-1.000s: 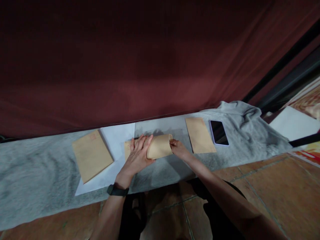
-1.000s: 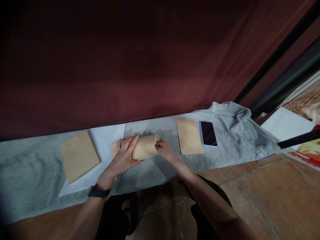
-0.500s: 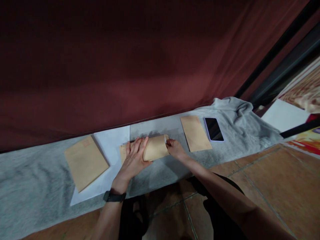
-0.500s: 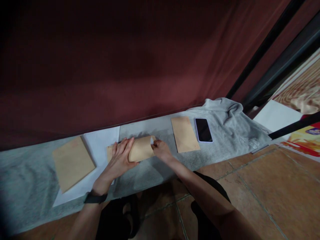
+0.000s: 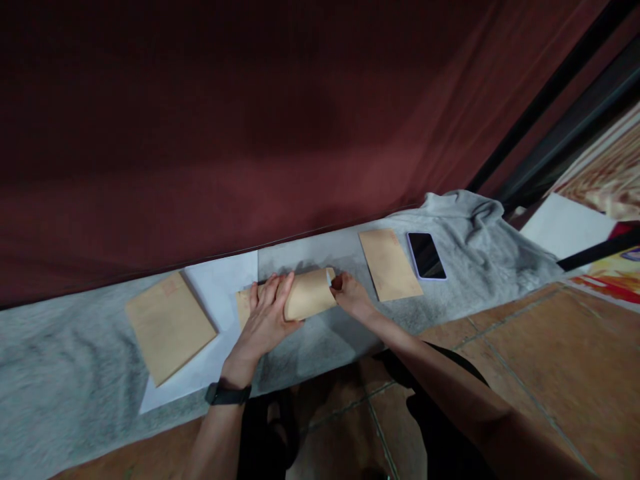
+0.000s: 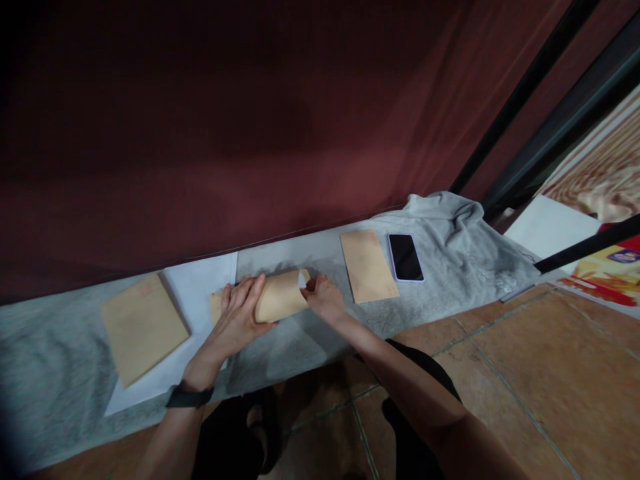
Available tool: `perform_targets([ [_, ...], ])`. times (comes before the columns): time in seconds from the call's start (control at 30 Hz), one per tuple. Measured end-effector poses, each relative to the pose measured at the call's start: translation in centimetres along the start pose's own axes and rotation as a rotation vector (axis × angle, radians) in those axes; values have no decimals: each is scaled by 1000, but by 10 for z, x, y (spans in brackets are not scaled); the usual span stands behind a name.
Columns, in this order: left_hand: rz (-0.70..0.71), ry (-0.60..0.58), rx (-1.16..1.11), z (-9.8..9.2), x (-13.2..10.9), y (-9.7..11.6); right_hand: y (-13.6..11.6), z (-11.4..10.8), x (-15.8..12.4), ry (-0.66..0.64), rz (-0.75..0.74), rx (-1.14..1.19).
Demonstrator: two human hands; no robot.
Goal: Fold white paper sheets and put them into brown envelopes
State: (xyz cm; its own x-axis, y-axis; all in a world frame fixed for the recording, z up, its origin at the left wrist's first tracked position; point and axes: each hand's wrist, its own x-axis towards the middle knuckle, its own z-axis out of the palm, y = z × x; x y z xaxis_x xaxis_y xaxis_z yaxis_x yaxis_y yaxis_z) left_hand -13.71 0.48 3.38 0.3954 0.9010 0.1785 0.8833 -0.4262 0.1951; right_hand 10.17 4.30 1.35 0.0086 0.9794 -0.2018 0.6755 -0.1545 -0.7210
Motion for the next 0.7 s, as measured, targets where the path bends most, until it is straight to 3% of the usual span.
perform_targets([
  [0.13,9,4,-3,-1,1,0,8,4,5,44,-39,224],
  [0.33,14,13,-27,-2,1,0,16,12,17,-217,24,612],
  [0.5,3,61,-61,0,0,-2,17,9,19,-200,27,645],
  [0.7,-194,144,-153,2,1,0,22,8,20,-156,14,645],
])
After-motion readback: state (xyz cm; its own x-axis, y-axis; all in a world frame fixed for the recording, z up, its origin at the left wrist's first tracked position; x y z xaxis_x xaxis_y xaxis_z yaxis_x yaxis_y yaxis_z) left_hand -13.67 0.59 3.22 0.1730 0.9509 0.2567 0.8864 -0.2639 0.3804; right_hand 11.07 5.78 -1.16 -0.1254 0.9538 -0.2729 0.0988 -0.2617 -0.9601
